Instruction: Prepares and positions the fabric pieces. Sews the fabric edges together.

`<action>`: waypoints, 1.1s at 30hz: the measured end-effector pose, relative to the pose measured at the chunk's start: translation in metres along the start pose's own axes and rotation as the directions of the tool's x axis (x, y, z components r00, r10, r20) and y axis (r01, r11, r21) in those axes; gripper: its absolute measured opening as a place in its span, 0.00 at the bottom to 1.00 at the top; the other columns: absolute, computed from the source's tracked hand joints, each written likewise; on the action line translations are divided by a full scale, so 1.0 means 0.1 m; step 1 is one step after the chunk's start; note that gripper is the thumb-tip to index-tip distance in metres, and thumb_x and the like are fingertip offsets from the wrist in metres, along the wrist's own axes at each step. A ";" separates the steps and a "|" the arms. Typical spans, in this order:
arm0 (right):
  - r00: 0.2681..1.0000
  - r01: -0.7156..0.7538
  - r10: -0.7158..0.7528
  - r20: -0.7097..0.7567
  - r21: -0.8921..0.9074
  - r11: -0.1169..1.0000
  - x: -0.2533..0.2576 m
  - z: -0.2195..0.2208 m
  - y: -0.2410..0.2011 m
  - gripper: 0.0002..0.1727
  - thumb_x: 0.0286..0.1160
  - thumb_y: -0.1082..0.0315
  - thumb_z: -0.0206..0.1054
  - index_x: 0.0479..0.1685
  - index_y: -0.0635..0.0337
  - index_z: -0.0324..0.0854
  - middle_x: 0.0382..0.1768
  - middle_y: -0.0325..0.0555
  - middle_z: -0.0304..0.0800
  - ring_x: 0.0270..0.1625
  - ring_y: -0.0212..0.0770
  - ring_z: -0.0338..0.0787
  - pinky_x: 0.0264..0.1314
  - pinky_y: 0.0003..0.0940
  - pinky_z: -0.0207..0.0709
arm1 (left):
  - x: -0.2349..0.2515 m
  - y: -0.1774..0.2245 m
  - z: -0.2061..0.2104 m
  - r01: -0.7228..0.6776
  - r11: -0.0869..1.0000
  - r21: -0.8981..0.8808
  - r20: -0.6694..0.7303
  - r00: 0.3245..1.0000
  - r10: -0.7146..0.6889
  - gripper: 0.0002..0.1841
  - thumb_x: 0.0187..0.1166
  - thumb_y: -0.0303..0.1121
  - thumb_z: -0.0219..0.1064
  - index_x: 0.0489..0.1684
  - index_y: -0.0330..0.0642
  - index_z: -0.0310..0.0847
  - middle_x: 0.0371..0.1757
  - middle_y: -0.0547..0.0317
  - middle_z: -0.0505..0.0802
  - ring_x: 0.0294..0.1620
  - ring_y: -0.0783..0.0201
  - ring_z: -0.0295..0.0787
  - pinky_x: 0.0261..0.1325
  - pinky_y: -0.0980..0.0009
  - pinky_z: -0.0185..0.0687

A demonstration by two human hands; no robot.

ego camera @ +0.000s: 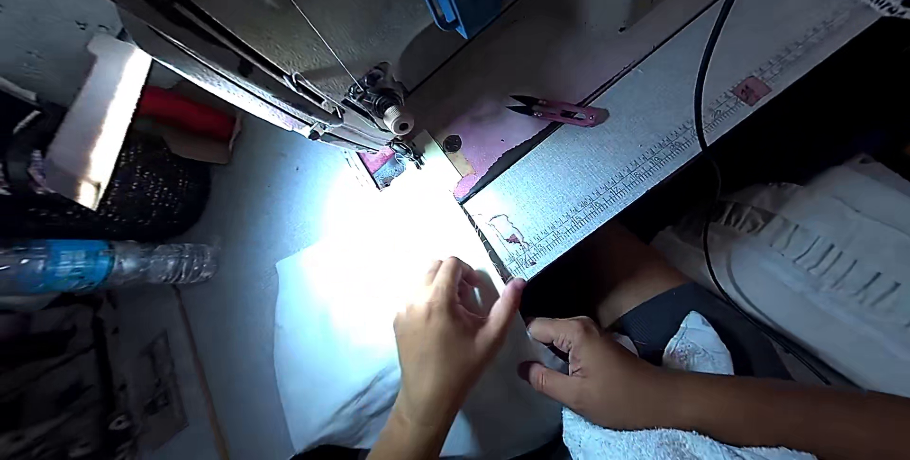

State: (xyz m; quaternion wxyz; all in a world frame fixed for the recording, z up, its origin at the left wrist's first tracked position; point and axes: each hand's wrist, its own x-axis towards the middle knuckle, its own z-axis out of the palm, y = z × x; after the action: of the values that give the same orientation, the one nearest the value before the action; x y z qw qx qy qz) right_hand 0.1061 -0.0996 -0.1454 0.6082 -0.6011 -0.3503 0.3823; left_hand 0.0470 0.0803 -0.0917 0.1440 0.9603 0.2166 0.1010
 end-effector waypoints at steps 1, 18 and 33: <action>0.999 0.045 -0.045 -0.001 -0.058 0.997 0.00 0.02 -0.03 0.09 0.76 0.65 0.68 0.36 0.62 0.82 0.30 0.44 0.84 0.36 0.30 0.83 0.38 0.24 0.76 | -0.04 0.03 0.03 0.012 1.000 0.003 -0.003 1.000 -0.012 0.25 0.67 0.61 0.69 0.30 0.45 0.87 0.23 0.67 0.83 0.21 0.72 0.76 0.23 0.69 0.70; 0.944 -0.271 0.253 -0.210 -0.061 0.961 0.19 0.07 0.15 0.12 0.70 0.61 0.72 0.45 0.60 0.86 0.28 0.39 0.88 0.32 0.32 0.86 0.40 0.31 0.82 | -0.27 0.34 0.10 0.152 0.965 0.214 -0.092 0.987 -0.135 0.18 0.62 0.52 0.71 0.32 0.46 0.86 0.22 0.69 0.84 0.20 0.73 0.80 0.21 0.70 0.69; 0.980 -0.144 0.164 -0.111 0.174 0.974 0.15 0.09 0.08 0.09 0.74 0.63 0.67 0.30 0.58 0.82 0.25 0.34 0.81 0.30 0.22 0.79 0.34 0.19 0.72 | -0.15 0.49 -0.47 0.077 0.867 0.492 -0.118 0.993 -0.021 0.13 0.69 0.33 0.61 0.37 0.41 0.94 0.20 0.55 0.85 0.17 0.56 0.78 0.20 0.55 0.64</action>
State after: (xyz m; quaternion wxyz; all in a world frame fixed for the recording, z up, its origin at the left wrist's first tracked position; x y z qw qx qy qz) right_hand 0.1050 -0.0827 -0.1532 0.6451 -0.5966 -0.2310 0.4178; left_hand 0.0403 0.0417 -0.0335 -0.1167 0.9523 0.2669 0.0905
